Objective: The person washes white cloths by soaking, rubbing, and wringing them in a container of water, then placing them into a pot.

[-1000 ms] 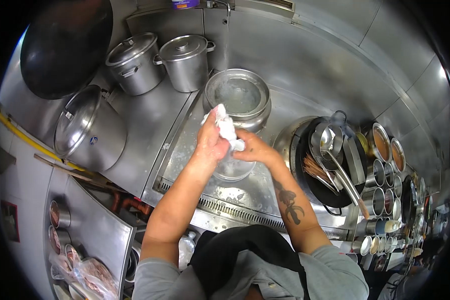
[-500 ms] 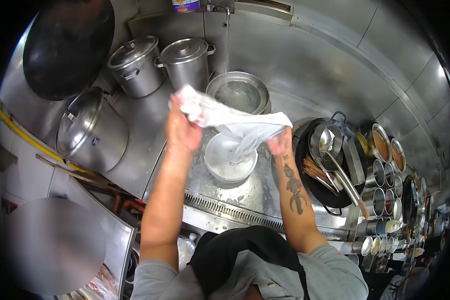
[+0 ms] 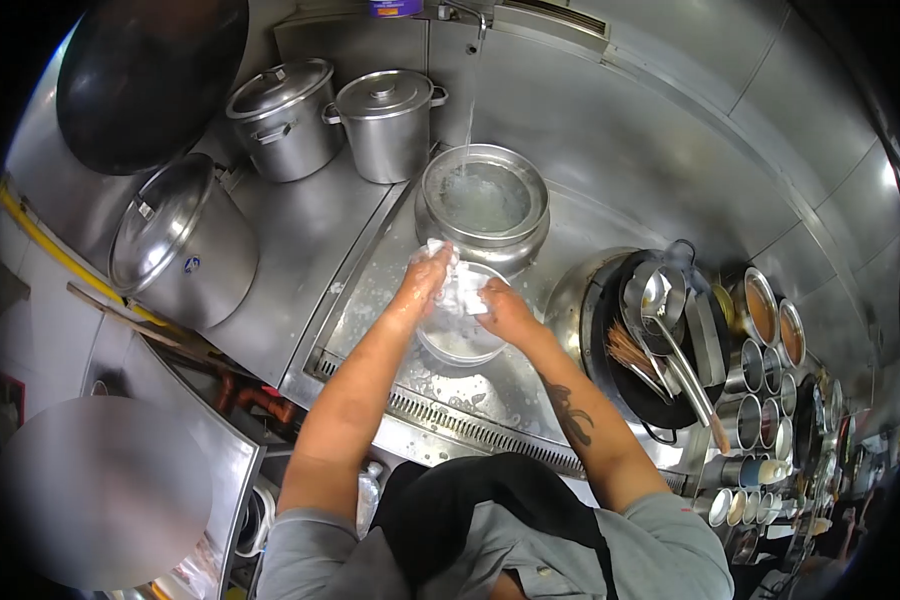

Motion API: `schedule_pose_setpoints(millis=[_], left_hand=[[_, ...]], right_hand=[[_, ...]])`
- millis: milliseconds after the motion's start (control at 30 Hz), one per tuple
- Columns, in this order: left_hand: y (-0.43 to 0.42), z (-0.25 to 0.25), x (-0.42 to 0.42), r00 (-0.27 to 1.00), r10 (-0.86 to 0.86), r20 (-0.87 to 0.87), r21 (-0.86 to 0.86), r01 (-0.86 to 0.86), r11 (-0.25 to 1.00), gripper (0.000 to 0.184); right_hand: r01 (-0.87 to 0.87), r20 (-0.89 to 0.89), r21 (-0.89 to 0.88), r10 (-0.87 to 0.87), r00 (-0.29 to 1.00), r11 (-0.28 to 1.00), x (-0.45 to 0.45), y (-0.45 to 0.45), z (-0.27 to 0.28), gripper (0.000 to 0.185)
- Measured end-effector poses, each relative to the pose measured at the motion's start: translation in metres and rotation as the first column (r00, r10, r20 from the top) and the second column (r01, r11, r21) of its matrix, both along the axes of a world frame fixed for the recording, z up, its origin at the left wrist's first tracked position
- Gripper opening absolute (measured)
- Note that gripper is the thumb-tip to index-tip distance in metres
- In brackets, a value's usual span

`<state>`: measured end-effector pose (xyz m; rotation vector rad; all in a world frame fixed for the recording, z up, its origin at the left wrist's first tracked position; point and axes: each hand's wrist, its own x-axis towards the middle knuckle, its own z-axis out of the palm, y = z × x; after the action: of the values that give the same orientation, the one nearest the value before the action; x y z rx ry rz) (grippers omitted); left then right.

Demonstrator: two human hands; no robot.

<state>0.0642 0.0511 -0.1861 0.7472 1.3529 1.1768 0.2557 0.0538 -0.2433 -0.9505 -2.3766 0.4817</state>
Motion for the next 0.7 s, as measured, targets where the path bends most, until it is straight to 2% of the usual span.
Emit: schedule_pose_setpoints(millis=[33, 67, 100, 200, 267, 333, 367, 400, 467, 500, 533, 567, 600, 633, 667, 700], left_hand=[[-0.010, 0.028, 0.002, 0.978, -0.021, -0.208, 0.034, 0.029, 0.999, 0.051], [-0.015, 0.045, 0.002, 0.912, -0.038, -0.408, 0.058, 0.067, 0.996, 0.053], [-0.011, 0.053, 0.000, 0.910, -0.167, -0.380, 0.082, 0.213, 0.974, 0.054], [0.002, 0.068, 0.015, 0.892, -0.158, -0.424, 0.308, 0.306, 0.901, 0.050], [-0.013, 0.118, 0.031, 0.956, -0.169, -0.241, 0.405, 0.257, 0.877, 0.042], [-0.009, 0.159, 0.028, 0.960, -0.257, -0.113, 0.416, 0.281, 0.865, 0.034], [-0.015, 0.183, 0.018, 0.959, -0.276, -0.063, 0.492, 0.270, 0.827, 0.031], [-0.022, 0.206, 0.005, 0.954, -0.298, -0.017, 0.564, 0.255, 0.785, 0.028], [-0.031, 0.233, -0.015, 0.966, -0.207, 0.154, 0.636, 0.063, 0.769, 0.027], [-0.036, 0.232, -0.026, 0.959, -0.150, 0.240, 0.647, -0.044, 0.761, 0.027], [-0.041, 0.230, -0.037, 0.941, -0.095, 0.325, 0.649, -0.149, 0.746, 0.026], [-0.036, 0.207, -0.053, 0.929, -0.097, 0.357, 0.614, -0.155, 0.774, 0.030], [-0.038, 0.183, -0.058, 0.893, -0.088, 0.442, 0.533, -0.182, 0.827, 0.037], [-0.034, 0.147, -0.060, 0.871, -0.070, 0.487, 0.423, -0.165, 0.891, 0.045], [-0.032, 0.104, -0.054, 0.830, -0.163, 0.534, 0.445, -0.112, 0.889, 0.048], [-0.028, 0.061, -0.043, 0.791, -0.147, 0.594, 0.327, -0.070, 0.943, 0.059]], right_hand=[[-0.010, 0.058, -0.093, 0.015, 0.998, 0.996, 0.004, -0.002, 0.005, 0.040], [-0.008, -0.116, -0.055, 0.001, 0.993, 0.998, 0.001, -0.004, 0.013, 0.040], [0.003, -0.287, -0.017, -0.008, 0.958, 1.000, -0.005, -0.004, 0.026, 0.040], [-0.135, -0.627, -0.113, 0.035, 0.779, 0.984, -0.040, -0.002, 0.058, 0.041], [-0.153, -0.640, -0.298, -0.078, 0.765, 0.942, -0.047, 0.003, 0.062, 0.041], [-0.005, -0.449, -0.536, -0.281, 0.848, 0.844, -0.047, 0.013, 0.050, 0.040], [0.066, -0.382, -0.642, -0.394, 0.836, 0.764, -0.044, 0.019, 0.030, 0.036], [0.038, -0.415, -0.672, -0.418, 0.808, 0.740, -0.035, 0.023, 0.008, 0.034], [-0.023, -0.471, -0.726, -0.472, 0.745, 0.688, -0.007, 0.024, -0.024, 0.030], [-0.297, -0.680, -0.682, -0.428, 0.595, 0.669, 0.007, 0.026, -0.026, 0.032], [-0.541, -0.831, -0.555, -0.402, 0.383, 0.631, 0.014, 0.024, -0.020, 0.033], [-0.610, -0.834, -0.536, -0.476, 0.278, 0.583, 0.018, 0.030, -0.013, 0.042], [-0.722, -0.696, -0.507, -0.718, 0.019, 0.472, 0.016, 0.023, 0.010, 0.048], [-0.802, -0.795, -0.326, -0.604, -0.054, 0.501, 0.013, 0.018, 0.031, 0.052], [-0.857, -0.866, -0.133, -0.479, -0.144, 0.498, 0.008, 0.014, 0.051, 0.056], [-0.850, -0.885, -0.142, -0.449, -0.120, 0.507, -0.003, 0.008, 0.071, 0.056]])
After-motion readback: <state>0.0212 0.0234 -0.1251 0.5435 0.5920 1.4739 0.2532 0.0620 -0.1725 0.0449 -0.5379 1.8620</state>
